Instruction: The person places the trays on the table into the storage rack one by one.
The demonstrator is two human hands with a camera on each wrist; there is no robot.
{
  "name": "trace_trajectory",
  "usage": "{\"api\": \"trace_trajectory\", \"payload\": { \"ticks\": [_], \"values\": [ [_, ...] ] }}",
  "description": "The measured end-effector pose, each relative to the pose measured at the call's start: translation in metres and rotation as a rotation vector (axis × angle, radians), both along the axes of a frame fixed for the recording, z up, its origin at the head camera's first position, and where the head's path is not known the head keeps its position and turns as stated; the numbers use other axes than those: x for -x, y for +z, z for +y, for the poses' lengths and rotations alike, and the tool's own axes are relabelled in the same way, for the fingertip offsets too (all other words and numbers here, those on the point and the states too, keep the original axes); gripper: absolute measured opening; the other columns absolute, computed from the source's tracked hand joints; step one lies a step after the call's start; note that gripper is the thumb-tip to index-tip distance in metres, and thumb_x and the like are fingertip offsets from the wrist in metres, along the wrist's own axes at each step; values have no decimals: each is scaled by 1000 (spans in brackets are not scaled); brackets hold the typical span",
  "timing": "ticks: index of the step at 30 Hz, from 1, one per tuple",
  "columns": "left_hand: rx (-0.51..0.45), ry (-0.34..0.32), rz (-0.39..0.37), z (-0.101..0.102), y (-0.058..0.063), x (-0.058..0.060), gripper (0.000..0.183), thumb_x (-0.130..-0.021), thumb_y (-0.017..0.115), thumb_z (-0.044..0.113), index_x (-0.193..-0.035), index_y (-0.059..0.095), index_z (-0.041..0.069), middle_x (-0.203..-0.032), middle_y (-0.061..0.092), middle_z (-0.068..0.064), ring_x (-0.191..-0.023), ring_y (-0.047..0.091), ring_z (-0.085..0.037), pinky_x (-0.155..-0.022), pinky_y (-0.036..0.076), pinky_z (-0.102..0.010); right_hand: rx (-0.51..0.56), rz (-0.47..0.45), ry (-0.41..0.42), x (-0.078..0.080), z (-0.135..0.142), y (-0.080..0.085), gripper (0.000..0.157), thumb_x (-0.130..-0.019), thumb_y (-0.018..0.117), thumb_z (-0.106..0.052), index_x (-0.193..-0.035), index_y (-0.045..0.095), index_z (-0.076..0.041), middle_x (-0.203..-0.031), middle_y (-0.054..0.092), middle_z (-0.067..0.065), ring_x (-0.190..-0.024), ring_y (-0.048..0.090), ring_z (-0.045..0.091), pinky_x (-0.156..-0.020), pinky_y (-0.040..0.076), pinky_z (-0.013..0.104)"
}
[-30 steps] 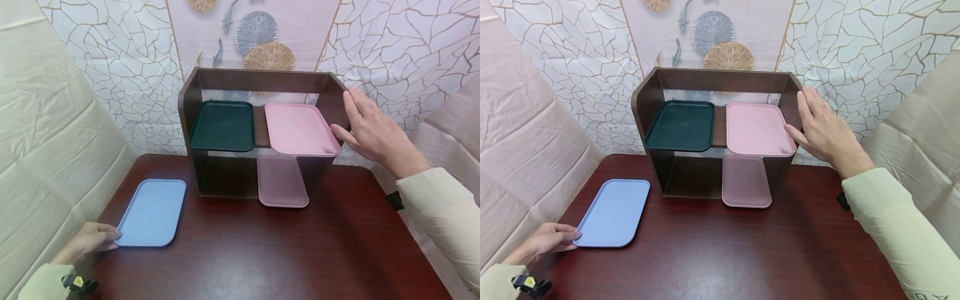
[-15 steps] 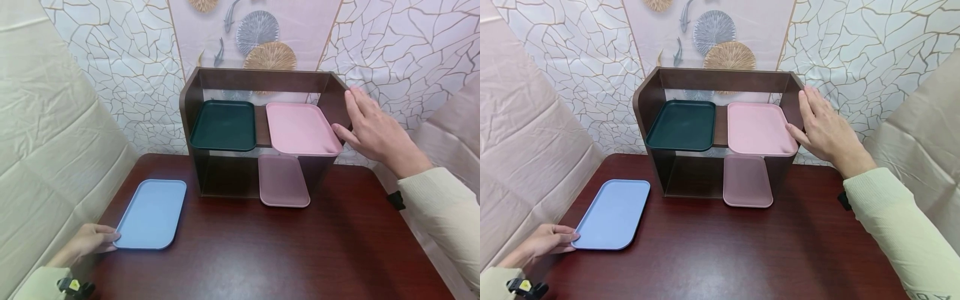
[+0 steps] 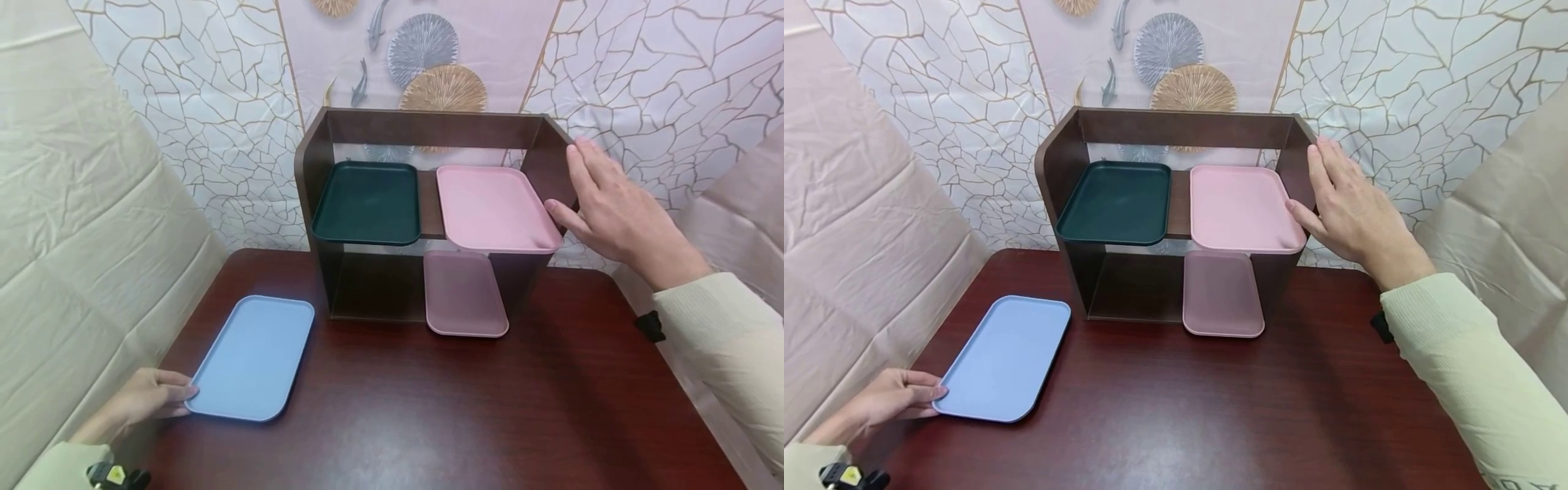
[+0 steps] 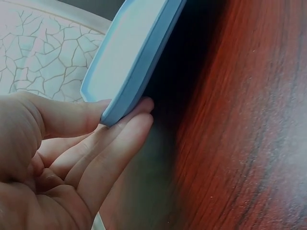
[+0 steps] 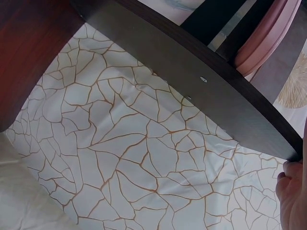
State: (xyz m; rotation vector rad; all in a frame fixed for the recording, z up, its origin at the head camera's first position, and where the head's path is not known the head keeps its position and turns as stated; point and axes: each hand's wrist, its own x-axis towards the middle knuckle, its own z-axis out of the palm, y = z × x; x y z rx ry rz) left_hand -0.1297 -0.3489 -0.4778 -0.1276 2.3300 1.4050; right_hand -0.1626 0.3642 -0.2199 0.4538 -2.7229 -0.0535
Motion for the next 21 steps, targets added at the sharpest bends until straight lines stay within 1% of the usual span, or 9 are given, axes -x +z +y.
{"api": "trace_trajectory", "payload": {
  "ticks": [2,9,12,16,21],
  "values": [
    [-3,-17,3,1,0,-2,51,-97,71,4,-127,52,-32,-95,79,-10,-79,77,-14,-77,68,-32,-1,-4,-4,0,0,0,82,-111,44,-42,-168,5,2,-178,3,23,-164,11,46,-131,17,66],
    [-28,-90,19,7,0,-7,55,-97,72,5,-128,49,-34,-101,79,-21,-80,77,-15,-77,68,-33,2,-4,-9,0,0,0,81,-112,43,-42,-168,5,2,-178,2,21,-163,12,48,-129,20,69],
    [-39,-115,10,10,-1,-8,56,-97,72,6,-128,48,-34,-103,79,-23,-80,78,-15,-77,68,-33,2,2,-5,-1,0,0,81,-112,44,-41,-168,5,2,-178,2,21,-163,13,48,-129,20,68],
    [-39,-148,8,18,-1,-10,54,-98,70,4,-128,48,-34,-106,77,-26,-83,77,-14,-77,68,-33,3,3,0,-1,0,0,81,-111,44,-41,-168,5,2,-178,3,22,-164,12,47,-131,18,66],
    [-45,-177,-8,29,1,-13,51,-98,71,5,-125,52,-33,-103,78,-26,-86,77,-16,-77,68,-33,7,0,-2,-1,0,0,81,-111,44,-42,-168,5,2,-178,4,23,-163,12,47,-130,18,67]
  ]
}}
